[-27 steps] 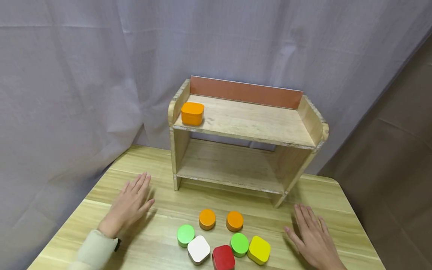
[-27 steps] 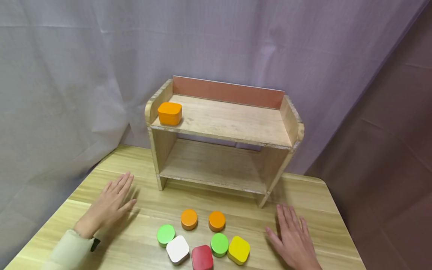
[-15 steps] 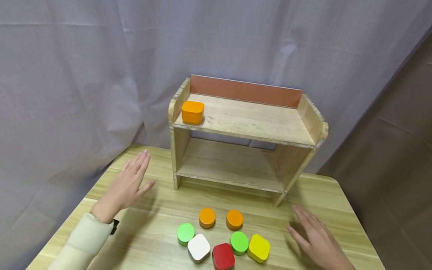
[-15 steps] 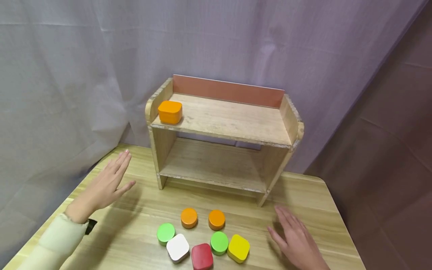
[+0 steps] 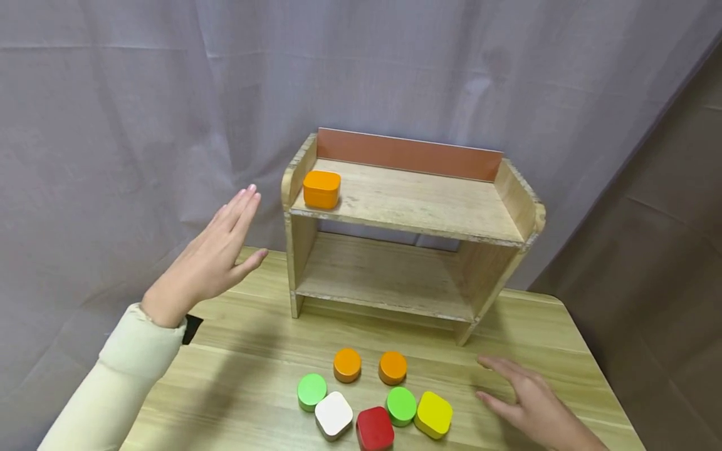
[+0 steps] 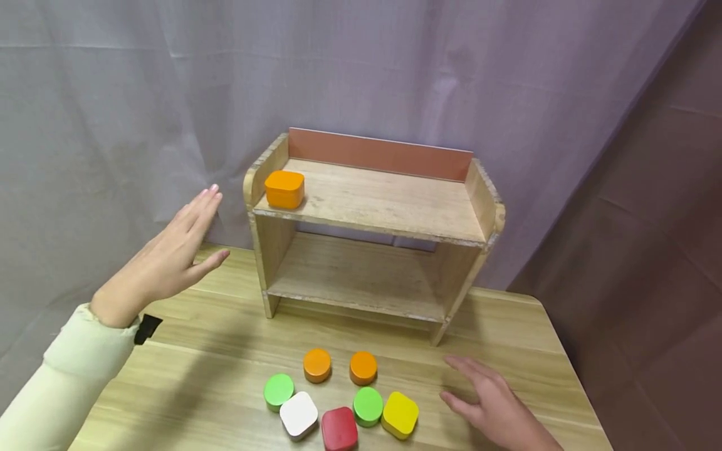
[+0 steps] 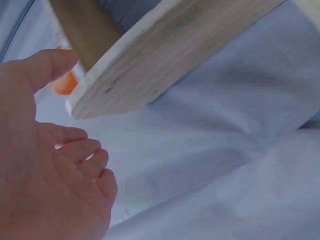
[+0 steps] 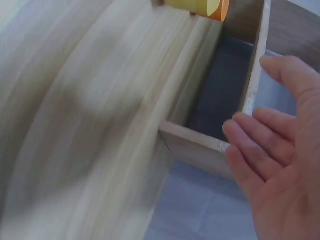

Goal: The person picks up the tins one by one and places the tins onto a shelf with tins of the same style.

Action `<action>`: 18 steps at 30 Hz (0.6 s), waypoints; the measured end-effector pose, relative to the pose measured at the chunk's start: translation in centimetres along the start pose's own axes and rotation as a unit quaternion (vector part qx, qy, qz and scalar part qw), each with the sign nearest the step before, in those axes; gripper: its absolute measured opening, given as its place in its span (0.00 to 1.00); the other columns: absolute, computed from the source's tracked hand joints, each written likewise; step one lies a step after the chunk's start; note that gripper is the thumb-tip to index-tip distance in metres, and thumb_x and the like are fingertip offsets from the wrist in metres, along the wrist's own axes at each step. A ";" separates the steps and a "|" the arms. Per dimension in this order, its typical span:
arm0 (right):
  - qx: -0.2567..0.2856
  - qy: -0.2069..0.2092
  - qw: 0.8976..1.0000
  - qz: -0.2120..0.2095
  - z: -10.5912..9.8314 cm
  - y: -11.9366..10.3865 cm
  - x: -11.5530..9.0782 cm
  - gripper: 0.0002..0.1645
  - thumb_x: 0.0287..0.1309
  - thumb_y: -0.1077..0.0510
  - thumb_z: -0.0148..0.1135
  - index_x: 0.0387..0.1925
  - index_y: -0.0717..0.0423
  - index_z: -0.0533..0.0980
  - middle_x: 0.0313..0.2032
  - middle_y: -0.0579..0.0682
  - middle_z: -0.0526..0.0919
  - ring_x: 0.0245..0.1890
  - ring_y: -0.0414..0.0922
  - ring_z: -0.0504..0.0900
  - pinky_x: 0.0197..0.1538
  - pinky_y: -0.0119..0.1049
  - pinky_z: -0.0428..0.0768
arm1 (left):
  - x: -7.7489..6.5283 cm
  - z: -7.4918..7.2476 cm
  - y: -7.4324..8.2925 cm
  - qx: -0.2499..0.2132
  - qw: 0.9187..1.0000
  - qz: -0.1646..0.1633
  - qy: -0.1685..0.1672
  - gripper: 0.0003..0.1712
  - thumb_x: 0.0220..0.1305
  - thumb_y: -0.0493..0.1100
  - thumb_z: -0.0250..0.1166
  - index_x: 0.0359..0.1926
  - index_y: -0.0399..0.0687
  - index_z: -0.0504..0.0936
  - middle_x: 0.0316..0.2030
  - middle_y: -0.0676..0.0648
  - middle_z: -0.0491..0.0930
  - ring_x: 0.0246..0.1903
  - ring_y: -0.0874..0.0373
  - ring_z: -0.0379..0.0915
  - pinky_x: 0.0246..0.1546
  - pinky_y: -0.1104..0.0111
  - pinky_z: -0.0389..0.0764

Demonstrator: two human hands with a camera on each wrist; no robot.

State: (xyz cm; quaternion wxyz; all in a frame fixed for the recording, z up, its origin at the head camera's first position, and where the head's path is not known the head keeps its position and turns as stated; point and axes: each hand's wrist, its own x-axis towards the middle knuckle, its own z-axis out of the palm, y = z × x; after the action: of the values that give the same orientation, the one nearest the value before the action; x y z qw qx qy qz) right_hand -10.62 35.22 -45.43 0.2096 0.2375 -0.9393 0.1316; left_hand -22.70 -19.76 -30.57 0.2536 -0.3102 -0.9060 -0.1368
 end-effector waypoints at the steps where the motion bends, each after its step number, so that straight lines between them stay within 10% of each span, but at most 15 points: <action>1: 0.011 -0.005 1.000 -0.001 0.1 -0.1 0.0 0.37 0.44 0.54 0.86 0.58 0.52 0.83 0.54 0.48 0.90 0.49 0.50 0.90 0.55 0.17 0.81 | 0.4 -0.2 0.0 -0.003 1.000 0.009 0.010 0.52 0.71 0.42 0.67 0.84 0.33 0.47 0.84 0.33 0.47 0.83 0.35 0.45 0.85 0.47 0.48; 8: 0.101 -0.083 0.991 0.039 0.5 -0.5 -0.3 0.34 0.50 0.46 0.84 0.59 0.47 0.83 0.57 0.42 0.88 0.52 0.37 0.86 0.50 0.36 0.89 | 3.1 -0.5 0.6 0.000 0.997 0.048 0.052 0.52 0.69 0.39 0.68 0.83 0.32 0.46 0.84 0.32 0.46 0.84 0.36 0.44 0.87 0.53 0.44; 18: 0.162 -0.122 0.979 0.018 2.1 -1.0 -1.2 0.40 0.50 0.42 0.83 0.63 0.48 0.80 0.59 0.43 0.86 0.54 0.34 0.83 0.53 0.29 0.85 | 5.4 -0.5 1.6 0.026 0.997 0.054 0.058 0.53 0.70 0.42 0.66 0.84 0.32 0.44 0.85 0.33 0.43 0.84 0.38 0.43 0.86 0.49 0.46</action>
State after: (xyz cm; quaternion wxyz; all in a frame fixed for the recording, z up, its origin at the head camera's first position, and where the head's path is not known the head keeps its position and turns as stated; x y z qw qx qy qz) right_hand -9.90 34.12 -47.63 0.0497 0.2651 -0.9284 0.2555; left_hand -25.19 -16.09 -27.13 0.3210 -0.3434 -0.8748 -0.1176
